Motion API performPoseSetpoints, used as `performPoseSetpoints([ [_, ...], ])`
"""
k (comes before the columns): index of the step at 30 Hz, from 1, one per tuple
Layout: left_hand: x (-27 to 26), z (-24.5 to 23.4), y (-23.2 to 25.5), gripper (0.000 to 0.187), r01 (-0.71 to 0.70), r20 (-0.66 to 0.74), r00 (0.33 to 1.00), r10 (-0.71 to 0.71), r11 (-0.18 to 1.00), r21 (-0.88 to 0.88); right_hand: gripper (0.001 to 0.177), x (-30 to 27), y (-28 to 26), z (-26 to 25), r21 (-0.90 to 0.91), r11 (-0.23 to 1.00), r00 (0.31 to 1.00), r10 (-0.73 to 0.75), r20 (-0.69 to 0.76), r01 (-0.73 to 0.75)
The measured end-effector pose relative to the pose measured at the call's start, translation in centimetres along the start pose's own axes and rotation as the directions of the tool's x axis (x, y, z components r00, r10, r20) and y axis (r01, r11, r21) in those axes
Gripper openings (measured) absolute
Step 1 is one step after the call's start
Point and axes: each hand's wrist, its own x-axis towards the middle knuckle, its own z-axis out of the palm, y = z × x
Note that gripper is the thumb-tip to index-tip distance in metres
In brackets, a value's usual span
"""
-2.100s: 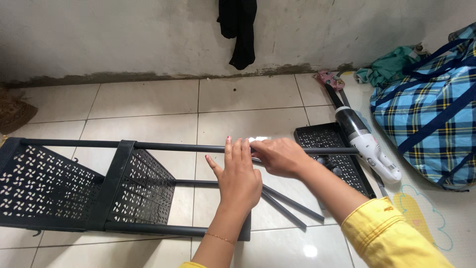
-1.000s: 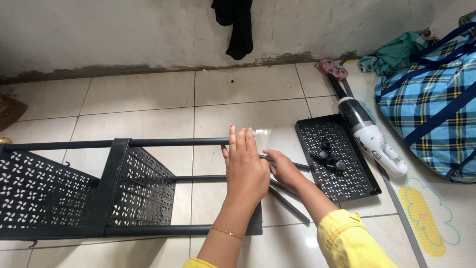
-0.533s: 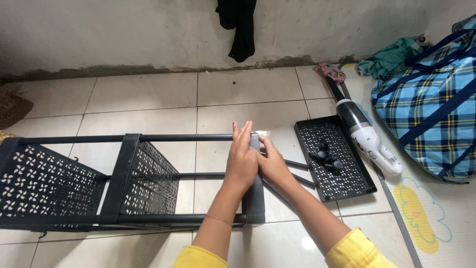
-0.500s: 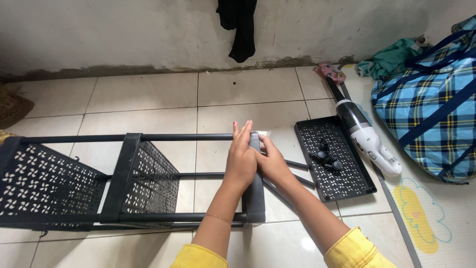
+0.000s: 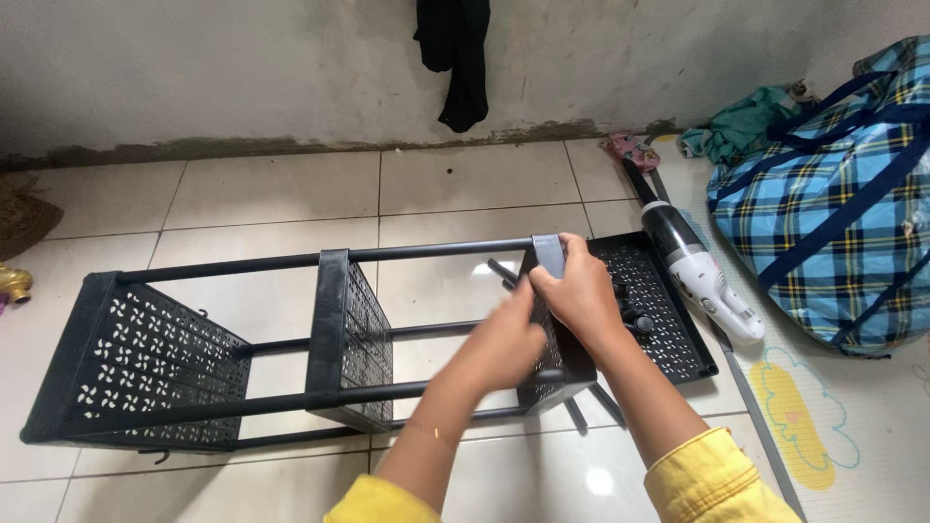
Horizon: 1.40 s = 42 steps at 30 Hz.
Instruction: The person disassembles a black metal shoe rack by removing wheels, side panels, and horizontal rods. The components are placed on the floor as they are detached.
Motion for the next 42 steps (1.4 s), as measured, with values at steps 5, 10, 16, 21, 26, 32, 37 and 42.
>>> performPoseSetpoints([
  [5, -4.3, 2.5, 1.0, 0.018, -0.068, 0.094, 0.995, 0.027, 0.882, 0.467, 0.064, -2.8, 0.9, -0.3, 0.162, 0.987, 0.999, -0.021, 0.04, 0.014],
  [10, -5.7, 3.1, -0.3, 0.016, -0.462, 0.073, 0.854, 0.516, 0.685, 0.563, 0.069, -4.7, 2.6, -0.7, 0.218, 0.971, 0.988, -0.121, 0.095, 0.098],
  [16, -4.2, 2.4, -1.7, 0.023, -0.52, 0.185, 0.836, 0.517, 0.638, 0.567, 0.062, -4.7, 3.5, -0.4, 0.199, 0.972, 0.991, -0.132, 0.017, 0.126],
  [21, -3.4, 3.2, -2.0, 0.033, -0.464, 0.201, 0.874, 0.443, 0.635, 0.617, 0.061, -4.8, 3.3, -1.1, 0.215, 0.975, 0.994, -0.072, 0.078, 0.053],
  [26, -3.1, 3.5, -2.0, 0.036, -0.429, 0.223, 0.898, 0.379, 0.648, 0.63, 0.061, -4.5, 3.5, -1.4, 0.196, 0.972, 0.987, -0.146, 0.06, 0.131],
  [32, -3.7, 4.1, -1.9, 0.043, -0.398, 0.207, 0.913, 0.352, 0.653, 0.645, 0.062, -3.8, 4.3, -1.6, 0.163, 0.971, 0.979, -0.19, 0.078, 0.176],
  [37, -3.6, 4.5, -0.8, 0.041, -0.351, 0.083, 0.921, 0.381, 0.716, 0.603, 0.064, -3.7, 4.4, -1.4, 0.198, 0.965, 0.979, -0.19, 0.072, 0.172],
  [42, -2.7, 3.0, -0.2, 0.024, -0.28, -0.035, 0.941, 0.336, 0.835, 0.474, 0.083, -3.5, 4.2, -1.6, 0.23, 0.973, 0.987, -0.069, 0.145, 0.034],
])
